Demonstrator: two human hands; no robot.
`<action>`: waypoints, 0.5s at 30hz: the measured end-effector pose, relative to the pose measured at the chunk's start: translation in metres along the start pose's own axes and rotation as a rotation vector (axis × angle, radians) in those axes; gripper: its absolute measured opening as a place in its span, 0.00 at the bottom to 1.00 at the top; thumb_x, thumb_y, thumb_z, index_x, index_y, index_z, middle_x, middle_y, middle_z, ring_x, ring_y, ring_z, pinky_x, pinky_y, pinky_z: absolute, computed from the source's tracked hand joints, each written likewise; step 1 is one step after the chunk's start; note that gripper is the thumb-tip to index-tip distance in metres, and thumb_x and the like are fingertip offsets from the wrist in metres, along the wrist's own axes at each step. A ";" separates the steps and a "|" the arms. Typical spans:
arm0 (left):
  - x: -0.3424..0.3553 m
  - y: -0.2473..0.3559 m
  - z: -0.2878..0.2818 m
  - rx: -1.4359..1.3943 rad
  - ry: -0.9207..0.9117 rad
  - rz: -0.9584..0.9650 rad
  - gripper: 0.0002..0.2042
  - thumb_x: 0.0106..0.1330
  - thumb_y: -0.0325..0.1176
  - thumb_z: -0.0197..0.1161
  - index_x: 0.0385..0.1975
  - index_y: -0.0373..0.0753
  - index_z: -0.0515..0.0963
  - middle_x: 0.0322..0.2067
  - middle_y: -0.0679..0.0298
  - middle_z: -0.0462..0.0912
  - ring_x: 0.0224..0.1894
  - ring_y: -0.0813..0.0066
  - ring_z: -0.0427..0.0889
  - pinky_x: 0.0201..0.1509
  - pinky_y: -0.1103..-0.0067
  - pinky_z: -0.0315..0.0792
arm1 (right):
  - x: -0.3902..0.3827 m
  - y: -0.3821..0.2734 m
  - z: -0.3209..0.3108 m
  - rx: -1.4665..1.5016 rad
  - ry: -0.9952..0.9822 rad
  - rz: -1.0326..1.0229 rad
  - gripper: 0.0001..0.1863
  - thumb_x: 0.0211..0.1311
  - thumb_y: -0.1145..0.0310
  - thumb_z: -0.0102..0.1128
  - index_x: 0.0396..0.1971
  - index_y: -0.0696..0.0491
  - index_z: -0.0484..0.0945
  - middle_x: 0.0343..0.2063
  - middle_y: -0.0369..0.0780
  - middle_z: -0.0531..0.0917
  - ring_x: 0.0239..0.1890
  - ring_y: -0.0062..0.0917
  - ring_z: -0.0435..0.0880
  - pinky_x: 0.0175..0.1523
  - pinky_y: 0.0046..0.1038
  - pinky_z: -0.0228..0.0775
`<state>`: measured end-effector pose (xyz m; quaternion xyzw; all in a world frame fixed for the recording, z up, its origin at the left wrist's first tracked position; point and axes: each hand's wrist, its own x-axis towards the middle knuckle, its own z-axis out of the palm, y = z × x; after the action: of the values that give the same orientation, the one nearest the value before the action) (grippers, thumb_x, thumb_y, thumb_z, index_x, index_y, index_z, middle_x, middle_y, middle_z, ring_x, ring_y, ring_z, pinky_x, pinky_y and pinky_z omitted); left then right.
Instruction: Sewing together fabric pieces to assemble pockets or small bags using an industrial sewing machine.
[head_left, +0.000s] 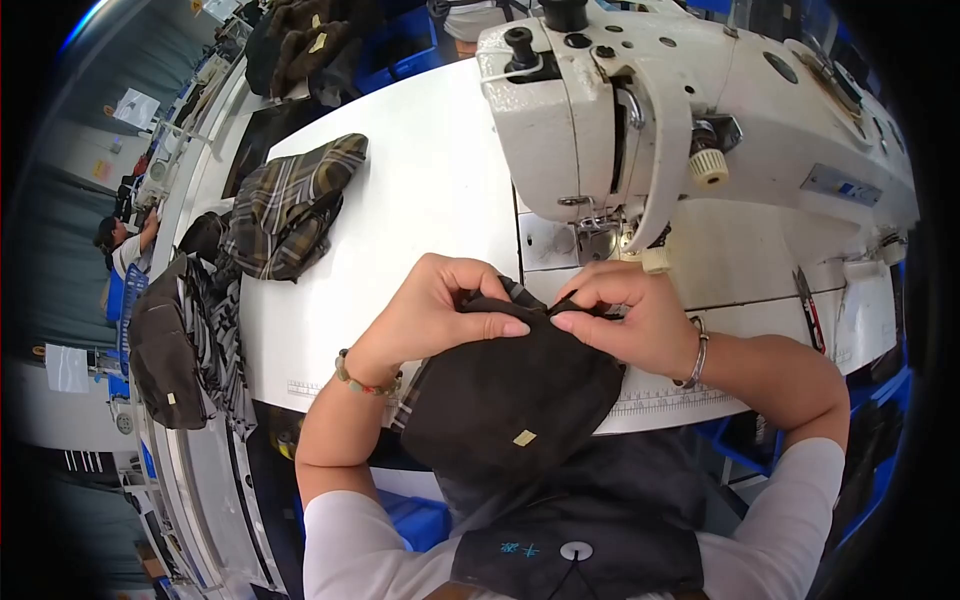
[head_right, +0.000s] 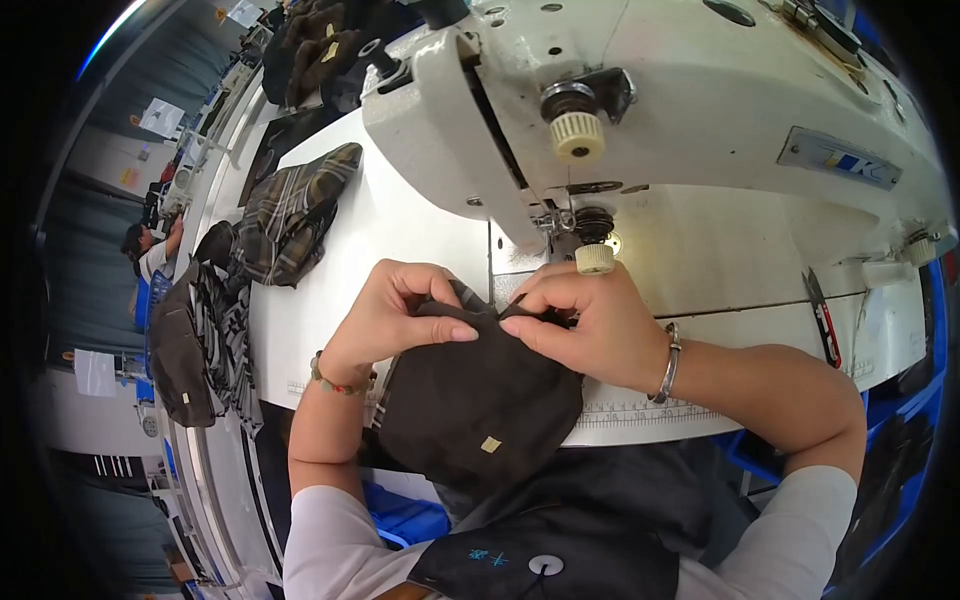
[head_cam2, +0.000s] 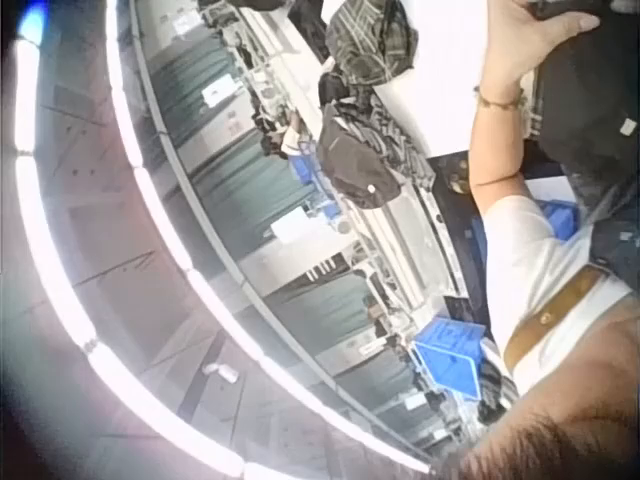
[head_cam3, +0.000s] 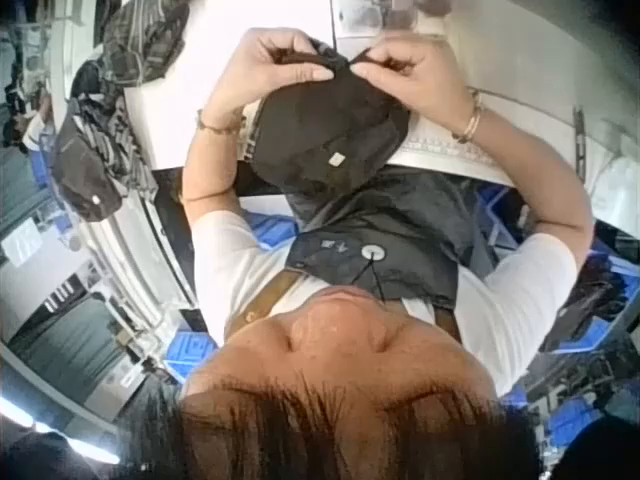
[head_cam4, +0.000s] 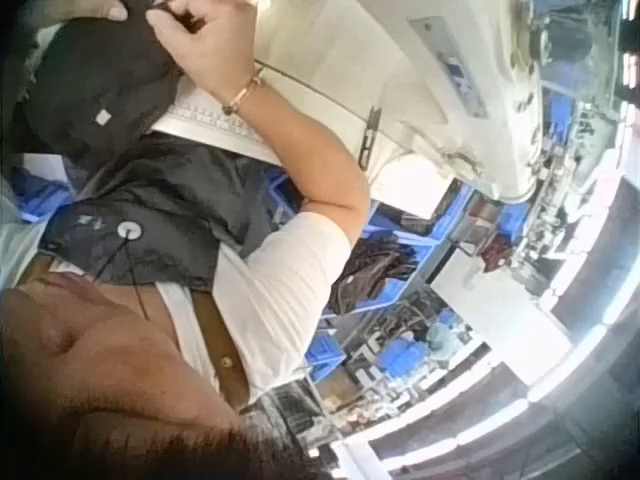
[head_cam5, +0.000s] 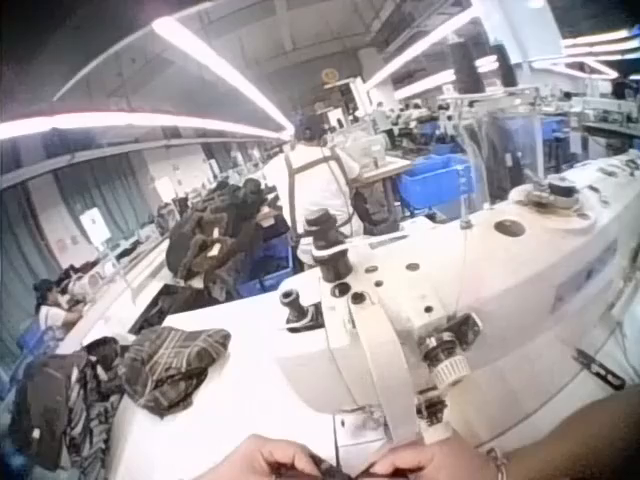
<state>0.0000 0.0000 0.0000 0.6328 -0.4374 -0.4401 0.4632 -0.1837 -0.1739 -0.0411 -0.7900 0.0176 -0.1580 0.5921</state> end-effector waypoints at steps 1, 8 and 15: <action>-0.001 0.001 0.001 -0.018 0.015 0.008 0.07 0.55 0.26 0.77 0.24 0.35 0.83 0.22 0.73 0.80 0.25 0.91 0.72 0.28 0.89 0.65 | 0.000 -0.001 0.000 -0.009 0.010 -0.016 0.04 0.57 0.74 0.69 0.27 0.58 0.83 0.34 0.37 0.86 0.33 0.20 0.82 0.37 0.20 0.72; -0.003 0.006 0.003 -0.035 0.060 -0.024 0.11 0.56 0.25 0.76 0.18 0.36 0.78 0.19 0.76 0.77 0.22 0.93 0.68 0.24 0.90 0.60 | 0.001 -0.003 0.002 -0.010 0.043 -0.077 0.09 0.55 0.76 0.71 0.22 0.58 0.77 0.30 0.38 0.84 0.28 0.16 0.79 0.32 0.19 0.69; -0.003 0.006 0.008 -0.044 0.071 -0.012 0.13 0.56 0.25 0.75 0.16 0.37 0.76 0.18 0.77 0.75 0.22 0.93 0.67 0.24 0.90 0.59 | 0.000 0.003 0.007 0.067 0.098 -0.082 0.11 0.52 0.74 0.71 0.20 0.58 0.75 0.22 0.34 0.80 0.21 0.13 0.74 0.27 0.18 0.65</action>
<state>-0.0088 0.0001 0.0047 0.6401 -0.4071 -0.4297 0.4898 -0.1818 -0.1687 -0.0458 -0.7613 0.0091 -0.2210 0.6095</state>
